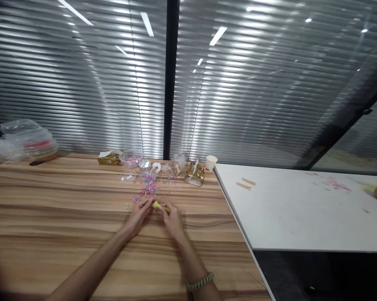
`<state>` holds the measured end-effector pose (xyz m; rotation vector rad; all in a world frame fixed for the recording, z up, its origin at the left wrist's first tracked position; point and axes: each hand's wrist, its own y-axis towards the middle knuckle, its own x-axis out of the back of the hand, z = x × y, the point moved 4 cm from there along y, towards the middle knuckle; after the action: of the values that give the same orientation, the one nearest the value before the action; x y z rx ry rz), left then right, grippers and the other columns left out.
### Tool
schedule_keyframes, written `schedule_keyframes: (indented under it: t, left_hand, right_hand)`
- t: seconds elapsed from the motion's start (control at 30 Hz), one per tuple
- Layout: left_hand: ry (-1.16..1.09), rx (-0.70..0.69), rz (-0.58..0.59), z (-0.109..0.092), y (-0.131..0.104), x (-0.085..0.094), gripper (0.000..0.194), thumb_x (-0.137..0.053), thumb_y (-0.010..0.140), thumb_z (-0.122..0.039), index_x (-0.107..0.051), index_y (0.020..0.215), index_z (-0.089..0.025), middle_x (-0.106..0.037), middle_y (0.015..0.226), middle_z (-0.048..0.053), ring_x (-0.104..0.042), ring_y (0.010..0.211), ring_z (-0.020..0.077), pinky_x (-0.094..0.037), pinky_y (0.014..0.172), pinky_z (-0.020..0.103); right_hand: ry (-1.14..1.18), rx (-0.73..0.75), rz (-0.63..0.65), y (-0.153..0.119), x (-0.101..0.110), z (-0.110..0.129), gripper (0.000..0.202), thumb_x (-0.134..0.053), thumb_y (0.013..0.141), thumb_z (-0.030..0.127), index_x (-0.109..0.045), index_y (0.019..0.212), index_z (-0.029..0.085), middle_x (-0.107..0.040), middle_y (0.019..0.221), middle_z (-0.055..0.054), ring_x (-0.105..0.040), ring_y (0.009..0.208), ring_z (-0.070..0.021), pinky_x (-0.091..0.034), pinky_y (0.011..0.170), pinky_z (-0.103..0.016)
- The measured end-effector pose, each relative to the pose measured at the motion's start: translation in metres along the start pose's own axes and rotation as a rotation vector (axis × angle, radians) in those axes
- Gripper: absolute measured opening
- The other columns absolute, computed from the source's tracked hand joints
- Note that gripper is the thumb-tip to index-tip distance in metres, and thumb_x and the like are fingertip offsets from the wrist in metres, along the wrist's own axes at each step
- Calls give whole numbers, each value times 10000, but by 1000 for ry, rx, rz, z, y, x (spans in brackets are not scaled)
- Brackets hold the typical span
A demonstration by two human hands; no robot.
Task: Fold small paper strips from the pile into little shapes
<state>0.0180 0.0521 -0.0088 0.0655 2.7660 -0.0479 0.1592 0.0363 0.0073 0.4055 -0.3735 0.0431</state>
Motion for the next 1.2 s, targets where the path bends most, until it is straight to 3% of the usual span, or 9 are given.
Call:
schedule_keyframes:
  t: [0.33,0.57,0.8,1.03,1.2]
  left_hand:
    - [168,-37,53,0,-1,-1,333,-778,580,-325,-668,837,-143,-675,850,69,-603,802,181,-470,765,287]
    - [224,-42,99,-5,-4,-6,299,-697,668,-406,-628,776,-137,-615,647,18,-539,587,126,-415,575,220]
    - [358,-28,31,-4,-2,2,319,-596,731,-446,-595,642,-140,-465,483,-43,-383,425,83,-263,432,194]
    - [434,-23,21,-8,-6,1,302,-598,717,-438,-611,607,-157,-481,493,-28,-402,472,115,-256,437,200]
    - [464,-62,40,-15,-7,-4,292,-594,717,-420,-618,581,-162,-553,547,-2,-480,567,155,-321,505,213]
  right_hand:
    - [-80,45,31,0,1,5,162,-506,841,278,-640,839,187,-680,834,-41,-616,762,-182,-445,693,-265]
    - [-12,22,23,1,2,7,189,-524,837,313,-654,879,183,-684,870,-50,-623,794,-184,-465,722,-272]
    - [33,-30,-7,4,3,-6,321,-433,881,389,-649,851,153,-666,740,-48,-604,644,-158,-456,598,-238]
    - [-44,-34,-24,5,4,-8,369,-404,891,405,-649,755,167,-633,646,-28,-557,566,-142,-409,528,-217]
    - [-78,-11,-11,5,4,-6,383,-398,894,402,-634,701,170,-597,580,-11,-530,531,-135,-389,521,-217]
